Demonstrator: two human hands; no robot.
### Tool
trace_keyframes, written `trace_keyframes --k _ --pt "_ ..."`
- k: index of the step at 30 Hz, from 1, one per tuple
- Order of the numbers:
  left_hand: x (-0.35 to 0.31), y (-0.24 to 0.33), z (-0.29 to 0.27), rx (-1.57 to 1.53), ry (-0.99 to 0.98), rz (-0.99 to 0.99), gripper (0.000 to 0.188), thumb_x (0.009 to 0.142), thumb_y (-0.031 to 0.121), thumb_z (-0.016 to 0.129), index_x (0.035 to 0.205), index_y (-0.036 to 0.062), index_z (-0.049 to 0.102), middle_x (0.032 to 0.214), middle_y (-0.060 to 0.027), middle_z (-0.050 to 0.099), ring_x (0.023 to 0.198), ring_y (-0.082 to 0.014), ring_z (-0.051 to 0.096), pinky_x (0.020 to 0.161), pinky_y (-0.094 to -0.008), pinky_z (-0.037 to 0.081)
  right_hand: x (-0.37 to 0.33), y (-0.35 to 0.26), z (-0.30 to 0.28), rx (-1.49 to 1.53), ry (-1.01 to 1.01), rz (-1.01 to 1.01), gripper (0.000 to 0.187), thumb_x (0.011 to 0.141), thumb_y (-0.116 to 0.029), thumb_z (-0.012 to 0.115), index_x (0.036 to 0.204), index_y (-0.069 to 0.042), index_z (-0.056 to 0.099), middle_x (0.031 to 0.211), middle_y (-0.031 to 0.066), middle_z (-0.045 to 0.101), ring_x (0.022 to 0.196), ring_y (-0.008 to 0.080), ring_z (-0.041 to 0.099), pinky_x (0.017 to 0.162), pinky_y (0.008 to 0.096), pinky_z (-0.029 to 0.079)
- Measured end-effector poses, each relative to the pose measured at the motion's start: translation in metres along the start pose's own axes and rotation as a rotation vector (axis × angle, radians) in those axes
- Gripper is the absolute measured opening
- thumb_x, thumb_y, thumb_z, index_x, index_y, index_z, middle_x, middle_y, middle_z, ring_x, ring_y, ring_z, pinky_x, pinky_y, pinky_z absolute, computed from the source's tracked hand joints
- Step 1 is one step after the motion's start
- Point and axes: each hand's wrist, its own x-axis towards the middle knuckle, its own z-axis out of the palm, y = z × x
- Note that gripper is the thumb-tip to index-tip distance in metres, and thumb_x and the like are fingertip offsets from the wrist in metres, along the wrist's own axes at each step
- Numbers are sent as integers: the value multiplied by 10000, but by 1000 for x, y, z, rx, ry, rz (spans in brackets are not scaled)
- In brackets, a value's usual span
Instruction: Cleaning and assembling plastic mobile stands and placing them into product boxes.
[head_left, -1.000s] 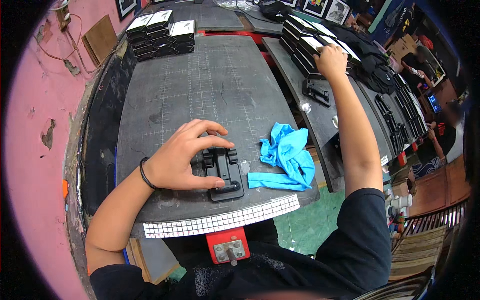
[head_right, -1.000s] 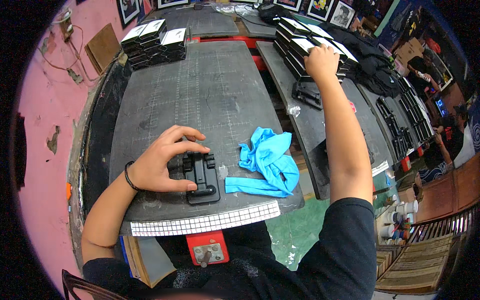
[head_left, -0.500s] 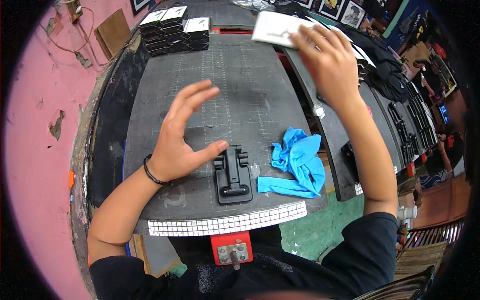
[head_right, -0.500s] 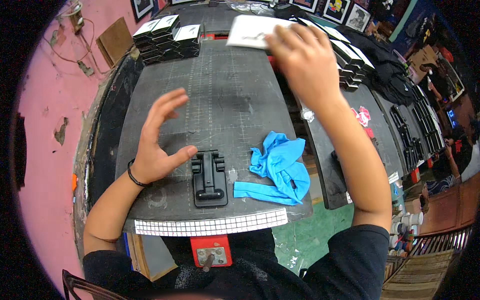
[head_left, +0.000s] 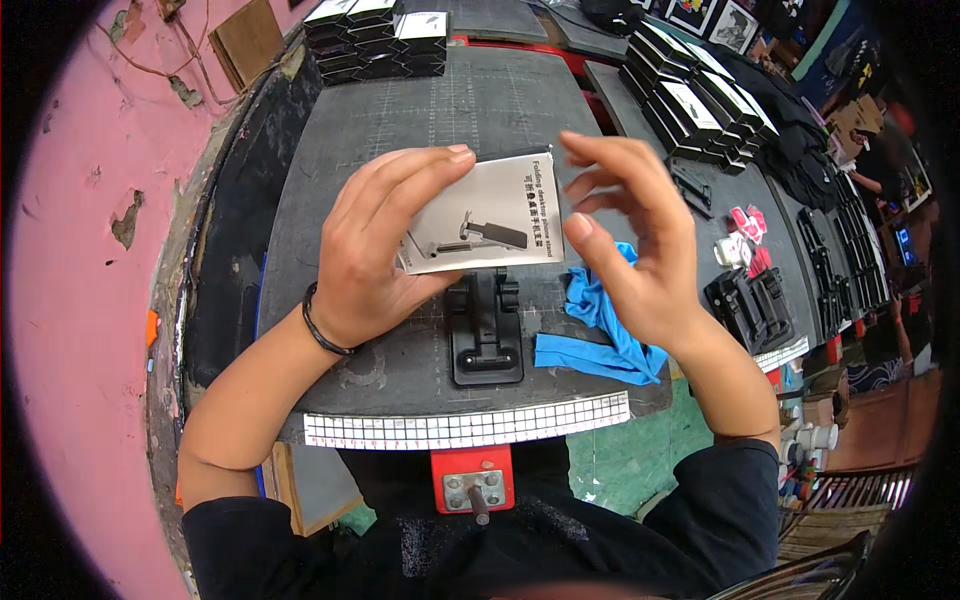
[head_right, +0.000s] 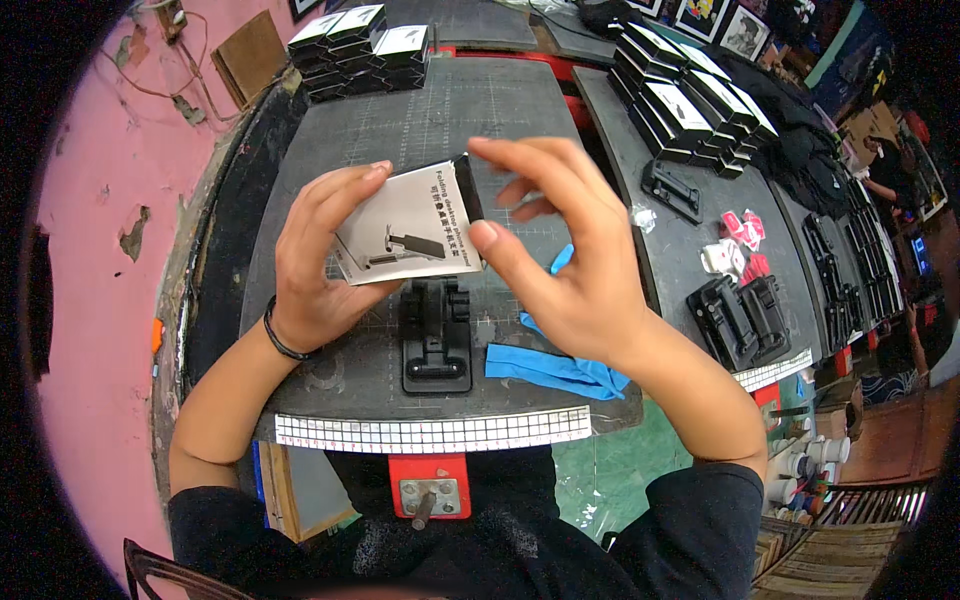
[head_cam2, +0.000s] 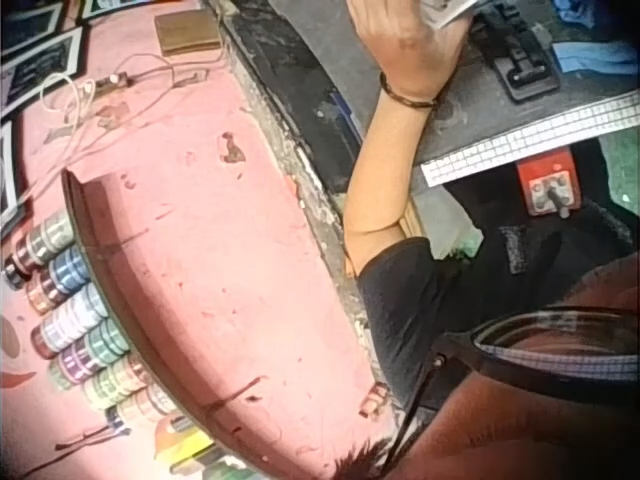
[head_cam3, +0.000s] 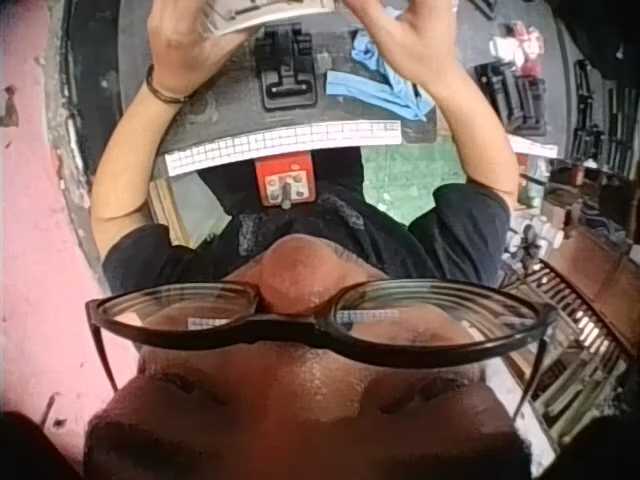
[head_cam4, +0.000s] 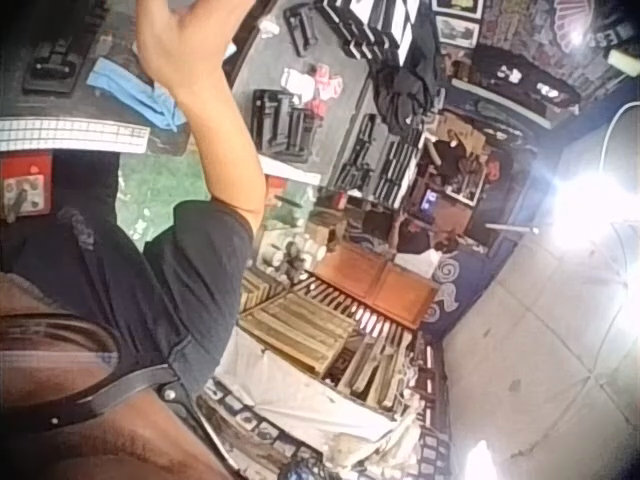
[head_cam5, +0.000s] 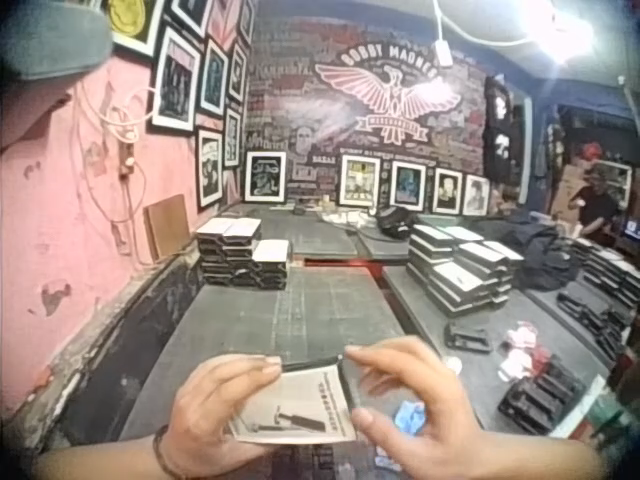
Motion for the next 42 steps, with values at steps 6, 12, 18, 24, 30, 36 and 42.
trace_keyframes --k 6,12,18,24,30,36,42 --pt "4 9 -1 38 -17 -41 857 603 43 912 1405 88 616 1376 -100 695 1248 -354 656 1103 -492 483 -11 3 9 503 -31 359 536 964 46 715 1481 8 578 1168 101 704 983 118 747 831 240 584" --pt "3 11 6 -28 -46 -57 824 602 32 901 1386 104 659 1337 -91 710 1214 -325 676 1039 -442 540 -21 9 10 447 -41 330 568 886 30 774 1422 6 586 1175 120 714 949 130 762 833 244 590" --pt "-1 7 5 15 -131 -7 803 604 8 899 1371 56 664 1362 -138 697 1229 -354 675 1041 -450 548 -26 10 17 406 8 366 602 808 15 788 1385 2 618 1072 119 755 891 154 786 818 266 603" --pt "1 11 3 61 -180 58 804 589 5 893 1360 57 668 1347 -135 704 1209 -348 684 1021 -441 554 -30 13 11 232 -34 238 580 738 3 799 1303 6 668 964 124 789 826 169 808 784 271 611" --pt "1 8 6 -24 -183 -61 787 624 24 891 1373 45 648 1347 -146 708 1229 -362 684 1058 -439 542 -24 9 10 391 21 343 581 801 59 660 1374 19 574 976 134 777 884 152 798 775 252 603" --pt "-4 7 9 -133 -149 -185 784 650 61 906 1379 32 617 1351 -169 698 1246 -345 682 1080 -424 537 -20 15 6 255 90 206 390 831 61 652 1213 -9 685 1195 171 721 981 186 747 798 302 597" --pt "-7 8 9 -119 -138 -168 788 651 68 910 1381 30 615 1352 -180 694 1246 -343 681 1069 -420 544 -13 25 -6 -535 185 -340 304 747 34 767 1044 -31 773 1234 163 699 1097 361 688 895 405 569"
